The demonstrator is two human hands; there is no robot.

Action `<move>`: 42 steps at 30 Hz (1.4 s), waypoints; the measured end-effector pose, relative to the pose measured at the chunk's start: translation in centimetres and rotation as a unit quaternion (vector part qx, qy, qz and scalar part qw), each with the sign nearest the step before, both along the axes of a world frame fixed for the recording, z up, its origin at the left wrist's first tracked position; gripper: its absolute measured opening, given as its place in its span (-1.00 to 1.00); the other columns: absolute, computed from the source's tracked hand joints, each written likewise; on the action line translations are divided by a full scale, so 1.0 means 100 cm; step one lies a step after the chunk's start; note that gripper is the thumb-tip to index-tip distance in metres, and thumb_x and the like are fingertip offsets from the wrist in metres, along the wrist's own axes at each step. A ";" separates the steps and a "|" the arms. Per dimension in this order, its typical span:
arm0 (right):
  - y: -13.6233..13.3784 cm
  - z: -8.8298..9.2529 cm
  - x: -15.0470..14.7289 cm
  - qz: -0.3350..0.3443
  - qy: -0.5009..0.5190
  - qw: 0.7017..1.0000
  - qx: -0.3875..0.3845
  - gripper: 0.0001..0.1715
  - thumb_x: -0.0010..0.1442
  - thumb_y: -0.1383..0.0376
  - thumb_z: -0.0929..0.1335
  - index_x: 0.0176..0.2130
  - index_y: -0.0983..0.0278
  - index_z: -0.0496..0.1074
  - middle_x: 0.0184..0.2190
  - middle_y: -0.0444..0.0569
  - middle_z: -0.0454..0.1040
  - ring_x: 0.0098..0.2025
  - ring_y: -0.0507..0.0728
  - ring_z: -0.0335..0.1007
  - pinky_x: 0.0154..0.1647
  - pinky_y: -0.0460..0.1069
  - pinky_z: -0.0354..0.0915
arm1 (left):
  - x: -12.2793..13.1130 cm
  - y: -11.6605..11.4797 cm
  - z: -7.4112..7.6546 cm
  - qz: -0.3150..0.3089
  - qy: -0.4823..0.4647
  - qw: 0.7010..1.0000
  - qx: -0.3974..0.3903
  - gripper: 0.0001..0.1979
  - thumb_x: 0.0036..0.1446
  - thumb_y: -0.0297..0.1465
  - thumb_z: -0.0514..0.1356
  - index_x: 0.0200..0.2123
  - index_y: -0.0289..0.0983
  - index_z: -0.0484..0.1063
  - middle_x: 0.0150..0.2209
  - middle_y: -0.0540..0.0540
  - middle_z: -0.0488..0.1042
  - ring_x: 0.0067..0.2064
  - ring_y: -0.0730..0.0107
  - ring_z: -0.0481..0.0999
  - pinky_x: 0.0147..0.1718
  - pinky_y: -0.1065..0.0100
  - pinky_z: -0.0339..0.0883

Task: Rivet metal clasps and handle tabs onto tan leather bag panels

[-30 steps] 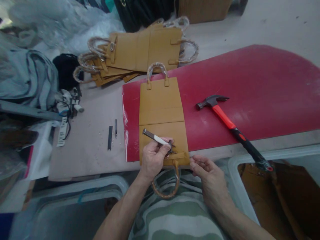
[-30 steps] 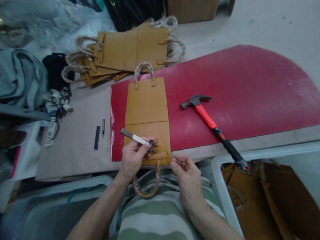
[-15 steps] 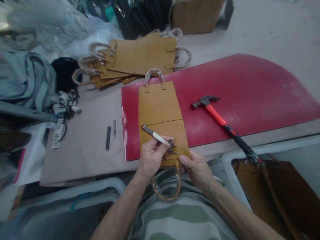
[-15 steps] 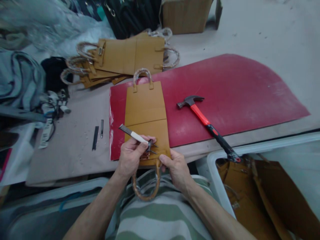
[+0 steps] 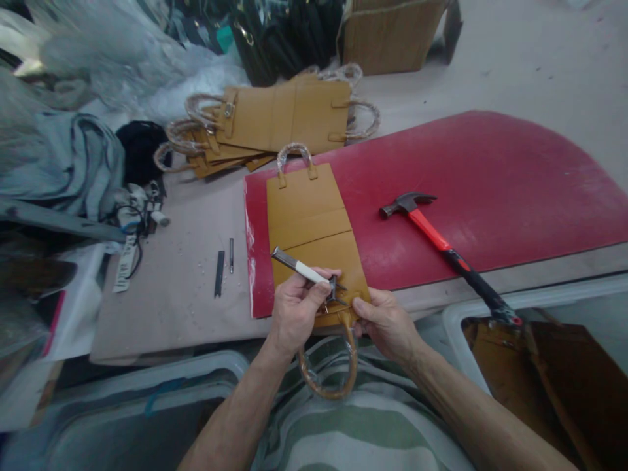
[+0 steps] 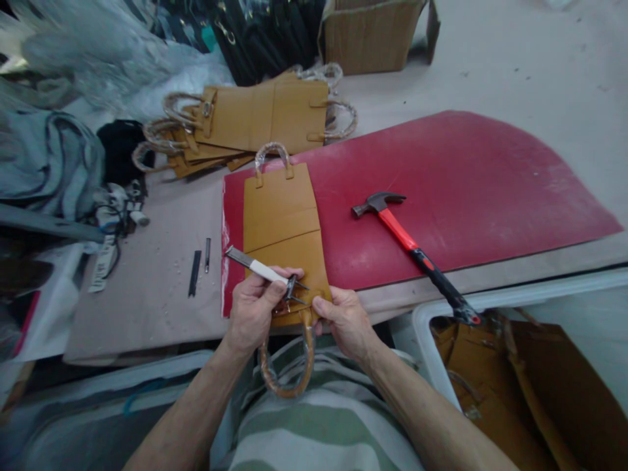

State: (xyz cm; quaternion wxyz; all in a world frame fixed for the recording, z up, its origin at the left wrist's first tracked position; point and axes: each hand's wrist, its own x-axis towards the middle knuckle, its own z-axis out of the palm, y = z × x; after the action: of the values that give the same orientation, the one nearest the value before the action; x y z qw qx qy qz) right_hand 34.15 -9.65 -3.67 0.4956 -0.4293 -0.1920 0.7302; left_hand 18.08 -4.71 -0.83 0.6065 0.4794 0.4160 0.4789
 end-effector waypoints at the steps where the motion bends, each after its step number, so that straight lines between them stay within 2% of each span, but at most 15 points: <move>1: 0.001 0.001 0.000 0.002 -0.001 1.000 0.000 -0.49 -0.11 -0.01 0.61 -0.38 0.32 0.53 -0.53 -0.09 0.46 -0.58 -0.02 0.26 -0.63 -0.12 0.19 | 0.000 0.001 0.000 0.005 0.002 1.000 -0.003 -0.76 0.19 -0.23 0.40 -0.21 -0.28 0.59 -0.14 -0.18 0.68 -0.07 0.25 0.67 -0.04 0.32 0.53; 10: 0.003 -0.002 0.000 0.006 -0.004 1.000 -0.012 -0.50 -0.11 -0.01 0.61 -0.43 0.31 0.49 -0.53 -0.10 0.45 -0.55 0.00 0.30 -0.57 -0.11 0.24 | 0.004 0.004 0.002 0.007 0.033 0.999 -0.004 -0.74 0.17 -0.21 0.40 -0.21 -0.30 0.58 -0.15 -0.20 0.68 -0.10 0.26 0.68 -0.08 0.34 0.54; 21: 0.007 -0.001 0.001 0.020 -0.024 0.999 0.017 -0.49 -0.07 -0.05 0.58 -0.45 0.32 0.48 -0.54 -0.07 0.45 -0.56 0.01 0.28 -0.57 -0.08 0.22 | 0.008 0.006 0.007 -0.001 0.088 0.996 0.028 -0.74 0.19 -0.20 0.36 -0.22 -0.29 0.55 -0.15 -0.21 0.67 -0.10 0.23 0.67 -0.10 0.32 0.56; 32: 0.008 -0.001 0.001 0.021 -0.028 0.999 0.000 -0.46 -0.12 -0.07 0.59 -0.47 0.30 0.46 -0.56 -0.09 0.46 -0.57 0.01 0.29 -0.56 -0.09 0.22 | 0.006 0.014 0.005 -0.019 0.072 0.997 0.007 -0.69 0.16 -0.16 0.38 -0.24 -0.30 0.54 -0.18 -0.23 0.67 -0.11 0.20 0.67 -0.05 0.24 0.54; 38: 0.008 -0.001 0.000 0.018 -0.034 0.999 0.013 -0.45 -0.09 -0.08 0.58 -0.43 0.32 0.48 -0.57 -0.10 0.45 -0.58 0.00 0.27 -0.57 -0.10 0.19 | 0.008 0.014 0.008 -0.026 0.093 0.995 0.026 -0.79 0.18 -0.26 0.36 -0.24 -0.29 0.55 -0.18 -0.20 0.67 -0.11 0.21 0.67 -0.08 0.28 0.55; 42: 0.009 -0.001 0.008 0.053 -0.043 0.996 0.050 -0.49 -0.02 -0.04 0.56 -0.34 0.33 0.51 -0.52 -0.09 0.49 -0.51 0.02 0.34 -0.47 -0.08 0.28 | 0.011 0.014 0.011 -0.031 0.148 0.987 0.050 -0.87 0.16 -0.35 0.32 -0.24 -0.28 0.57 -0.17 -0.19 0.67 -0.11 0.19 0.66 -0.12 0.29 0.56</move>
State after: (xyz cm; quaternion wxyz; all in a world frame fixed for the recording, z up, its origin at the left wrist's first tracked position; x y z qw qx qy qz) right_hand 34.92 -8.74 -3.79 0.4680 -0.4244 -0.2717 0.7260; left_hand 19.14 -3.29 0.31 0.5279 0.5874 0.4618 0.4038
